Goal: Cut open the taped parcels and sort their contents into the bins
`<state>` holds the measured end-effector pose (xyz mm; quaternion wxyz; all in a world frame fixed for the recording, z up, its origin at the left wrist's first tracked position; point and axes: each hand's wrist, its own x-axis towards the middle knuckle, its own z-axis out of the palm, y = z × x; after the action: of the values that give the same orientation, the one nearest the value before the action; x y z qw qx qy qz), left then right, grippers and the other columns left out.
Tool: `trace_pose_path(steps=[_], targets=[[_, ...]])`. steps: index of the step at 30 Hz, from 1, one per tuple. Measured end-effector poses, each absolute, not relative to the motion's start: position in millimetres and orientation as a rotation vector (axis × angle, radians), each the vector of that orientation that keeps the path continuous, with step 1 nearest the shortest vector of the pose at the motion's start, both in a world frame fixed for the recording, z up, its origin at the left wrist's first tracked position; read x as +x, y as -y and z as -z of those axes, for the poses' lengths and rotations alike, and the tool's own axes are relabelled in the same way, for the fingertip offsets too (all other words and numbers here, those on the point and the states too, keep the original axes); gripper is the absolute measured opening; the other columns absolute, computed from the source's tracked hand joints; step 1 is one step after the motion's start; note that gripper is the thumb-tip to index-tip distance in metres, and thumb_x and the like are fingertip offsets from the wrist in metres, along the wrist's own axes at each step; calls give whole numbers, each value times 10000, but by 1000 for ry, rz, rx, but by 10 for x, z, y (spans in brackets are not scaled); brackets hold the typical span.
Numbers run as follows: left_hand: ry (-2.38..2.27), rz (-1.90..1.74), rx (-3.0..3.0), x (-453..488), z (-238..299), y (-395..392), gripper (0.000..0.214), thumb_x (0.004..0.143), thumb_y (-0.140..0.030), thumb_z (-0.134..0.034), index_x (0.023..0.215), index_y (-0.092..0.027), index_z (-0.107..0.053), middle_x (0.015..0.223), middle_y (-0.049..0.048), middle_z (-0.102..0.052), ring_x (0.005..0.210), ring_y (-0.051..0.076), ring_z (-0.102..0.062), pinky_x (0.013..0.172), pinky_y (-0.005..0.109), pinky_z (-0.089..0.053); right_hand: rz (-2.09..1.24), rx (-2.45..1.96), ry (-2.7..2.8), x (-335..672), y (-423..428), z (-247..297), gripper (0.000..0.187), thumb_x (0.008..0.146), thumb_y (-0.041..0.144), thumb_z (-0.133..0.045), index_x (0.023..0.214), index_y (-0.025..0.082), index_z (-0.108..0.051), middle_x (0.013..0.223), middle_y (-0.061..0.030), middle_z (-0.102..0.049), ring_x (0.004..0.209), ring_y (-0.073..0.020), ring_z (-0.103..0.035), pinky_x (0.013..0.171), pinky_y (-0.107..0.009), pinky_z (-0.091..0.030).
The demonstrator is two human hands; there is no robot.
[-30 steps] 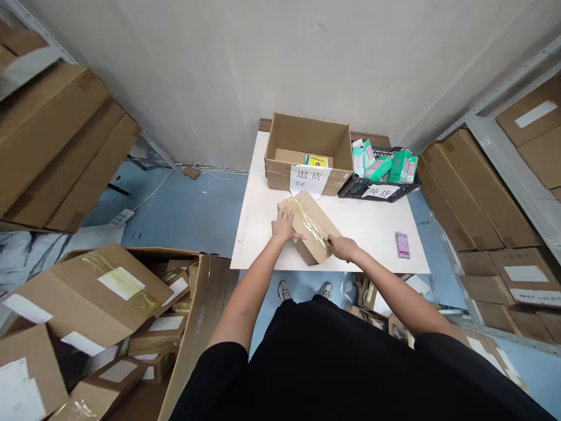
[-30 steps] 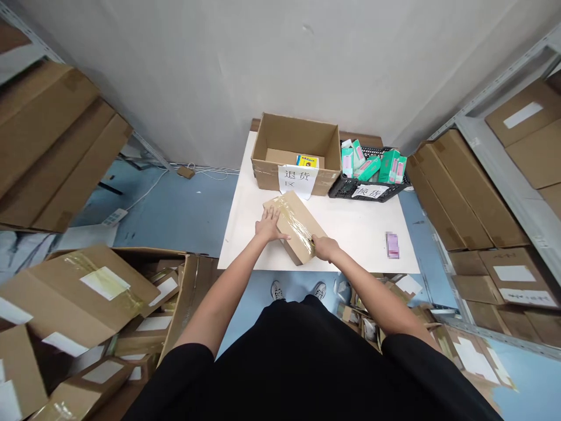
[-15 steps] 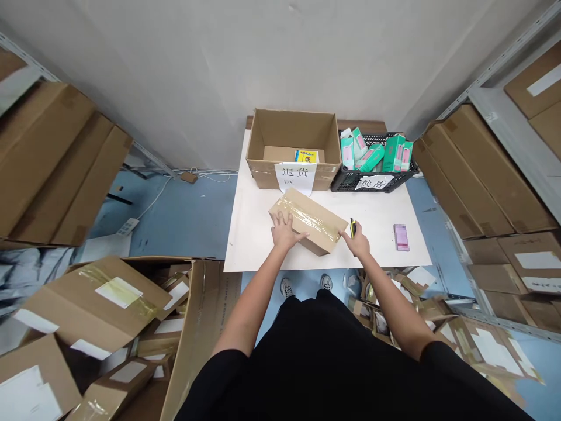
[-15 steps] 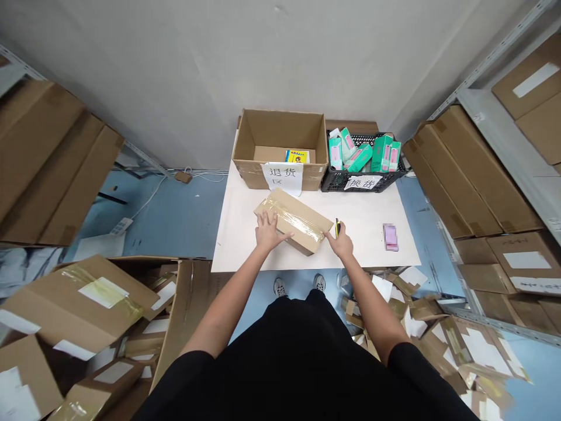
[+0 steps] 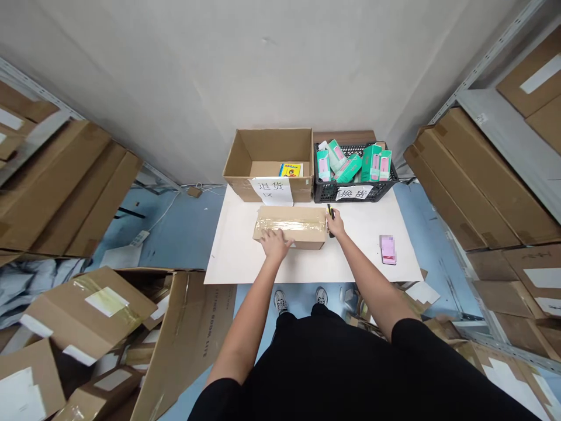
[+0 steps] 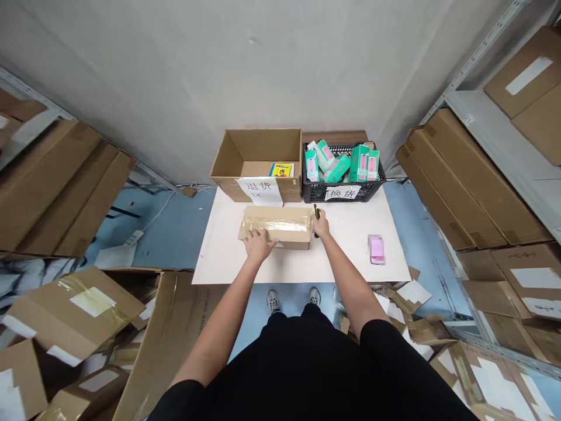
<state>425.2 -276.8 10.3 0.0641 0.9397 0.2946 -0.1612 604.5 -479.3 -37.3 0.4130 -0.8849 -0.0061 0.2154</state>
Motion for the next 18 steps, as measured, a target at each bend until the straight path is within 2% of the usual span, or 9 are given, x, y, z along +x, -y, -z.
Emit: trace_pose_path(steps=[2, 4, 6, 9, 13, 18], targets=[[-727, 501, 2835, 4414, -148, 2735, 981, 934, -873, -388, 1716, -286, -306, 1775, 153, -289, 1645, 431, -175, 1255, 569, -321, -602, -2077, -13, 5919, 4956, 436, 515, 1080, 547, -386, 1479, 221, -380, 877, 7, -729, 625, -171, -700, 629, -256, -576], [-525, 577, 2827, 4574, -154, 2736, 984, 931, -865, -416, 1735, -330, -222, 1820, 94, -161, 1671, 387, -97, 1294, 536, -264, -655, -1962, 6, 5795, 5115, 460, 450, 1081, 518, -370, 1423, 227, -401, 758, 65, -656, 537, -151, -647, 565, -229, -550], [-412, 695, 2821, 4699, -127, 2754, 983, 940, -848, -417, 1746, -358, -142, 1833, 63, -56, 1681, 367, -21, 1320, 555, -179, -713, -1902, 45, 5705, 5234, 435, 408, 1075, 491, -396, 1392, 237, -429, 706, 91, -605, 486, -137, -605, 530, -217, -534], [-415, 802, 2828, 4791, -79, 2766, 990, 944, -841, -409, 1750, -352, -105, 1829, 71, 16, 1681, 372, 14, 1322, 584, -133, -788, -1910, 101, 5651, 5310, 323, 378, 1072, 419, -433, 1411, 256, -464, 674, 100, -564, 448, -127, -564, 507, -214, -521], [-415, 831, 2847, 4802, -75, 2750, 1011, 938, -863, -391, 1752, -339, -100, 1828, 71, 34, 1680, 371, 19, 1325, 569, -131, -829, -1942, 178, 5655, 5291, 142, 398, 1069, 326, -437, 1457, 255, -492, 665, 86, -555, 447, -128, -563, 508, -210, -507], [-418, 855, 2865, 4811, -85, 2743, 1000, 953, -857, -351, 1755, -322, -85, 1826, 66, 57, 1680, 363, 30, 1332, 546, -131, -836, -1892, 233, 5642, 5255, 37, 375, 1069, 414, -460, 1396, 256, -550, 685, 67, -587, 466, -125, -545, 502, -203, -500]])
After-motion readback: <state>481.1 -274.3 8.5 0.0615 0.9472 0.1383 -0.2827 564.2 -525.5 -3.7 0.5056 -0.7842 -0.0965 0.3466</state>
